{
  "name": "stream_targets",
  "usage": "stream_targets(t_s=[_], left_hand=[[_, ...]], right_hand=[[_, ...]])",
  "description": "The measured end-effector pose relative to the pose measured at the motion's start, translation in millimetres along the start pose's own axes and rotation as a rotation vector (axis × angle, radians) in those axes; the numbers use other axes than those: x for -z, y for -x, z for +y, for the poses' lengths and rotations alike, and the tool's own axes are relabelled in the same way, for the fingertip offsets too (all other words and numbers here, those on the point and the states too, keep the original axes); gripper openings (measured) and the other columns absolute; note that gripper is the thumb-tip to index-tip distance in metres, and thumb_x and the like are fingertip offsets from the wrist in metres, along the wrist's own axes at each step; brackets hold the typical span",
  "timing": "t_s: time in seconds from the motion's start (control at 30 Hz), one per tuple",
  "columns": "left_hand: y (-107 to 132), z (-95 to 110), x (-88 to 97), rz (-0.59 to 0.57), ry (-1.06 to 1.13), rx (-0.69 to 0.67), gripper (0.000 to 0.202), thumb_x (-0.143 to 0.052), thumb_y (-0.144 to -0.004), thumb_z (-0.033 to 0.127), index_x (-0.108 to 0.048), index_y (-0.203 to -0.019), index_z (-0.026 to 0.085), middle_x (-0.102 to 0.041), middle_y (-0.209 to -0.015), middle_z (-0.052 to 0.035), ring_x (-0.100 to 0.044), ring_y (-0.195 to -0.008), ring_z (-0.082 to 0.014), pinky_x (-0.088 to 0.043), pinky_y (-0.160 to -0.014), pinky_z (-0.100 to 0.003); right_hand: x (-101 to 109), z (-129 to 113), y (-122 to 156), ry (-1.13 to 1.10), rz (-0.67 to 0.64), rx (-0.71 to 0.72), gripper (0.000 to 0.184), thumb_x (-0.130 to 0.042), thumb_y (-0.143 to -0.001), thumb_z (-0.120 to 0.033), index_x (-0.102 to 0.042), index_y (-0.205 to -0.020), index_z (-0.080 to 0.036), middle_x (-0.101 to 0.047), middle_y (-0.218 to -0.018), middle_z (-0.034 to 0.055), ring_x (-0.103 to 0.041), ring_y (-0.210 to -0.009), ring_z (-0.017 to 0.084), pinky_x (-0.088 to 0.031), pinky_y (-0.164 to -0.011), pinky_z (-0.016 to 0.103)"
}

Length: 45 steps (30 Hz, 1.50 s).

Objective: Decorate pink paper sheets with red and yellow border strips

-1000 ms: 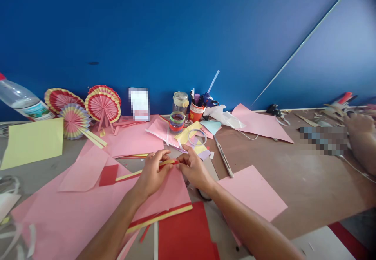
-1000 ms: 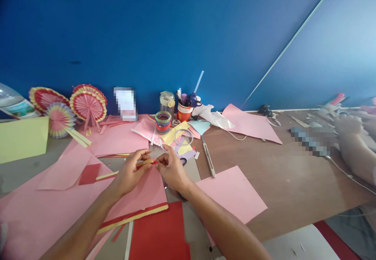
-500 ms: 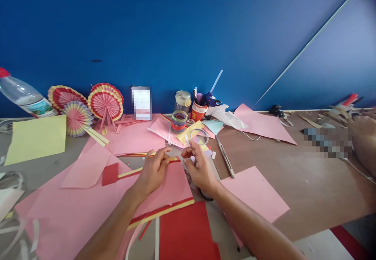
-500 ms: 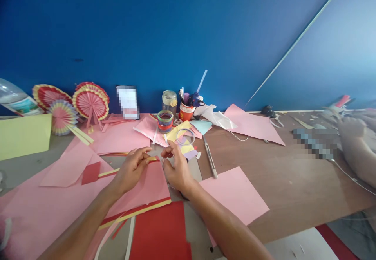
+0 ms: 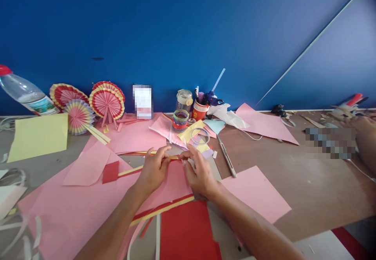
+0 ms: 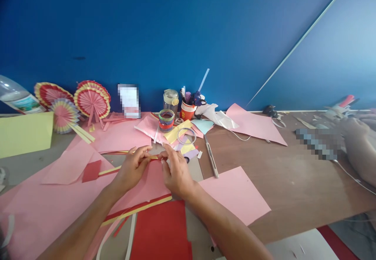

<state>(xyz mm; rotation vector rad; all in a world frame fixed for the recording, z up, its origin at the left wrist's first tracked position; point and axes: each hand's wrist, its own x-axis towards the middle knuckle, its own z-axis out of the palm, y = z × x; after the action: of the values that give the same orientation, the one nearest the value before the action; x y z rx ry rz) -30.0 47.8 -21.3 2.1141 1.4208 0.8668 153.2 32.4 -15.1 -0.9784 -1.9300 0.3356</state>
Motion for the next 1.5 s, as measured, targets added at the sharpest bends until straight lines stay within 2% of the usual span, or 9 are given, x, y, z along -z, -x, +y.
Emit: stream_targets(t_s=[0.2,0.37,0.63,0.77,0.9,1.1,1.27,1.43,1.5], left_hand=[[1,2,-1.2,0.012,-0.003,-0.005,0.029,-0.038,-0.089,0.020,-0.046,-0.116,0.023,-0.072,-0.082,0.0018,-0.066,-0.081,-0.0181,-0.020,-0.109,-0.053],[1,5,-0.8,0.004,0.000,-0.015,0.029,-0.037,-0.089,0.019,-0.047,-0.116,0.024,-0.072,-0.083,0.0024,-0.066,-0.081,-0.0175,-0.018,-0.111,-0.052],[2,4,-0.6,-0.011,0.024,-0.050,0.029,-0.036,-0.090,0.020,-0.047,-0.117,0.023,-0.072,-0.086,0.0016,-0.066,-0.080,-0.0166,-0.016,-0.112,-0.052],[2,3,-0.4,-0.016,0.013,-0.049,0.029,-0.034,-0.092,0.020,-0.046,-0.117,0.023,-0.072,-0.082,0.0022,-0.066,-0.080,-0.0168,-0.018,-0.111,-0.052],[2,5,-0.1,0.016,0.028,-0.052,0.028,-0.036,-0.091,0.020,-0.043,-0.118,0.024,-0.072,-0.085,0.0014,-0.066,-0.083,-0.0177,-0.019,-0.111,-0.052],[1,5,-1.8,0.019,0.069,0.006,0.021,-0.038,-0.090,0.023,-0.046,-0.109,0.023,-0.072,-0.087,-0.0013,-0.066,-0.085,-0.0196,-0.029,-0.107,-0.051],[1,-1,-5.7,-0.056,0.060,-0.038,0.025,-0.037,-0.089,0.020,-0.046,-0.112,0.024,-0.072,-0.085,0.0013,-0.066,-0.082,-0.0179,-0.018,-0.111,-0.054],[0,-6,-9.2,-0.089,0.041,-0.042,0.026,-0.038,-0.090,0.021,-0.047,-0.114,0.024,-0.073,-0.086,0.0010,-0.066,-0.084,-0.0187,-0.025,-0.108,-0.055],[1,-7,-10.7,-0.064,0.026,-0.039,0.026,-0.039,-0.090,0.020,-0.048,-0.114,0.023,-0.072,-0.092,-0.0015,-0.066,-0.089,-0.0195,-0.028,-0.107,-0.054]], right_hand=[[-1,-2,1,-0.238,-0.138,-0.156,0.055,-0.041,-0.086,-0.011,-0.025,-0.138,-0.024,-0.068,-0.091,0.0041,-0.063,-0.085,0.019,-0.048,-0.085,0.039],[0,-3,0,-0.321,-0.130,-0.193,0.050,-0.040,-0.088,-0.011,-0.028,-0.135,-0.023,-0.068,-0.089,0.0030,-0.062,-0.081,0.017,-0.048,-0.082,0.036],[1,-3,-3,-0.184,-0.081,-0.184,0.045,-0.039,-0.087,-0.010,-0.034,-0.131,-0.021,-0.070,-0.087,0.0034,-0.065,-0.086,0.018,-0.048,-0.081,0.035],[4,-8,-3,-0.067,-0.130,-0.047,0.048,-0.039,-0.088,-0.010,-0.031,-0.134,-0.021,-0.072,-0.089,0.0052,-0.064,-0.085,0.021,-0.046,-0.080,0.038],[7,-8,-3,0.042,-0.083,0.024,0.052,-0.039,-0.087,-0.008,-0.029,-0.136,-0.022,-0.071,-0.094,0.0068,-0.062,-0.086,0.024,-0.044,-0.080,0.041],[4,-2,-1,-0.013,-0.091,-0.080,0.056,-0.041,-0.084,-0.007,-0.031,-0.137,-0.021,-0.071,-0.095,0.0073,-0.058,-0.096,0.026,-0.043,-0.087,0.044],[-4,3,1,-0.129,-0.127,-0.119,0.054,-0.040,-0.084,-0.007,-0.031,-0.135,-0.021,-0.070,-0.093,0.0061,-0.059,-0.101,0.023,-0.044,-0.091,0.043],[-6,4,1,-0.291,-0.174,-0.267,0.051,-0.038,-0.084,-0.008,-0.031,-0.133,-0.019,-0.070,-0.095,0.0065,-0.064,-0.085,0.018,-0.049,-0.081,0.037],[-7,5,1,-0.331,-0.165,-0.320,0.050,-0.040,-0.083,-0.009,-0.033,-0.132,-0.019,-0.070,-0.093,0.0057,-0.064,-0.083,0.017,-0.049,-0.080,0.036]])
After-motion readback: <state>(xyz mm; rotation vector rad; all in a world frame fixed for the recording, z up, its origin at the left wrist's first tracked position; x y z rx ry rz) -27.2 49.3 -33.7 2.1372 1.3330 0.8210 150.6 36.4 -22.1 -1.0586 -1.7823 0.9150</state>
